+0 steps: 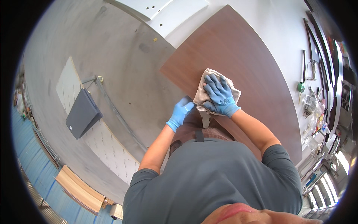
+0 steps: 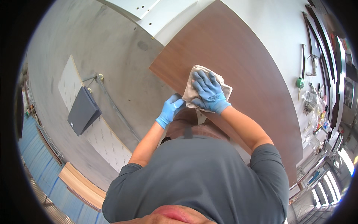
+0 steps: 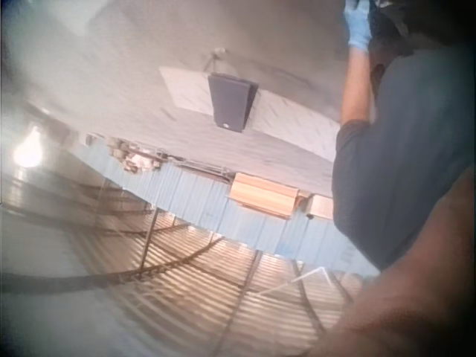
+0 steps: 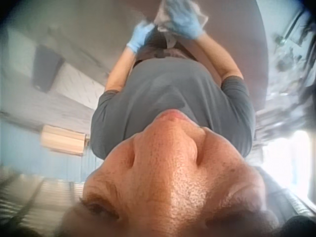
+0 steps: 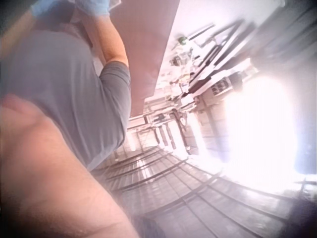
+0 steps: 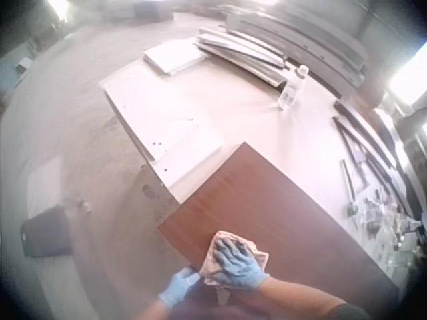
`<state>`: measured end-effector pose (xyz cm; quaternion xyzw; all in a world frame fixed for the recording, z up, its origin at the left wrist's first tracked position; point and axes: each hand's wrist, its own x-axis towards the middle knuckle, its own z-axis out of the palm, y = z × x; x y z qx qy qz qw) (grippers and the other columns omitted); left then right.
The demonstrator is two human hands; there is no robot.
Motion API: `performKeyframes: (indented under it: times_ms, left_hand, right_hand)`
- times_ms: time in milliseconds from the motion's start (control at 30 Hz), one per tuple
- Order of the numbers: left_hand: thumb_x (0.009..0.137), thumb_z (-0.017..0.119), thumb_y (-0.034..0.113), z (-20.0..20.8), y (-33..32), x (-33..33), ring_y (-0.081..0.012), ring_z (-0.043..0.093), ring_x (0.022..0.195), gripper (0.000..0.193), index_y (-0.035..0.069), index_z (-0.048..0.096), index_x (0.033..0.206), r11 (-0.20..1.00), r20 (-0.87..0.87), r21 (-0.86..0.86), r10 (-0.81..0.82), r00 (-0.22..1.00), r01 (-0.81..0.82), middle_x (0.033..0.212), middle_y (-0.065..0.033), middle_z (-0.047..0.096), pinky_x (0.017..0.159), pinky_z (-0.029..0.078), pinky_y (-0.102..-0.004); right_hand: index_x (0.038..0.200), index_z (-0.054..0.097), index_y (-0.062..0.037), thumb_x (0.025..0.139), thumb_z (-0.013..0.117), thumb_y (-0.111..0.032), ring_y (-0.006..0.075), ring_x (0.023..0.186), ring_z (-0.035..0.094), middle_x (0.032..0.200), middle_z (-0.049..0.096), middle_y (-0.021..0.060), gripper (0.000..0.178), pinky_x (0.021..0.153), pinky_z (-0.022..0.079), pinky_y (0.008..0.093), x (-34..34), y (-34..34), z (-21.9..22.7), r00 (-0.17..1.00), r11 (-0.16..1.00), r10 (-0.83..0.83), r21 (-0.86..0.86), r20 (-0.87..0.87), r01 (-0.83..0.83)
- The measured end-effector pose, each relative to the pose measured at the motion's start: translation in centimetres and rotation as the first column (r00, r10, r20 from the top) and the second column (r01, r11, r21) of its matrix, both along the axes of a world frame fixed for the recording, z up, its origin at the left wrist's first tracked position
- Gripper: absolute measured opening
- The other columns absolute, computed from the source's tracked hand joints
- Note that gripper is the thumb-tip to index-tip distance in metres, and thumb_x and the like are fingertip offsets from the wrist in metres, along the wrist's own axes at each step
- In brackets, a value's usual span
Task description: The person wipes a large brown wood panel with a cloth, flips it to wipe the other side, and stacks it with other panels. They then pick up another panel and place it on a workbench.
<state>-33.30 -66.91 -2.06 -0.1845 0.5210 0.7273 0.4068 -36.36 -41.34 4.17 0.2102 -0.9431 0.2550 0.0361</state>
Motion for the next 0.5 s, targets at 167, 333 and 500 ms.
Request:
performKeyframes:
  times_ms: [167, 333, 500]
  left_hand:
    - [0.106, 0.064, 0.021, -0.5, -2.0, 0.4, -0.0298, 0.069, 0.123, 0.044, 0.001, 0.057, 0.144, 0.944, 0.089, 0.056, 0.319, 0.943, -0.325, 0.128, -0.0115, 0.068, 0.105, 0.055, -0.0411]
    - [0.105, 0.065, 0.024, -1.2, -4.4, 1.9, -0.0338, 0.068, 0.125, 0.056, 0.000, 0.050, 0.154, 0.925, 0.146, -0.106, 0.377, 0.915, -0.365, 0.141, -0.0174, 0.065, 0.109, 0.053, -0.0447]
    - [0.105, 0.066, 0.025, -2.8, -5.0, 2.5, -0.0331, 0.069, 0.124, 0.056, 0.000, 0.052, 0.152, 0.917, 0.205, -0.152, 0.393, 0.896, -0.368, 0.142, -0.0181, 0.065, 0.106, 0.054, -0.0442]
  right_hand:
    - [0.144, 0.060, 0.0033, 0.090, 0.066, -0.054, 0.0392, 0.161, 0.028, 0.166, 0.041, 0.0263, 0.079, 0.130, 0.014, 0.0627, -7.1, -7.6, -3.3, 0.999, 0.995, -0.019, 0.092, -0.046, 0.023]
    - [0.144, 0.059, 0.0038, 0.091, 0.067, -0.048, 0.0386, 0.156, 0.036, 0.162, 0.049, 0.0221, 0.074, 0.129, 0.019, 0.0605, -12.3, -13.6, -4.0, 0.991, 0.999, 0.001, -0.036, -0.134, -0.006]
    - [0.136, 0.064, 0.0006, 0.080, 0.075, -0.032, 0.0360, 0.150, 0.046, 0.156, 0.055, 0.0196, 0.066, 0.128, 0.024, 0.0596, -4.5, -7.6, -0.4, 0.987, 0.992, 0.128, 0.004, -0.098, -0.128]
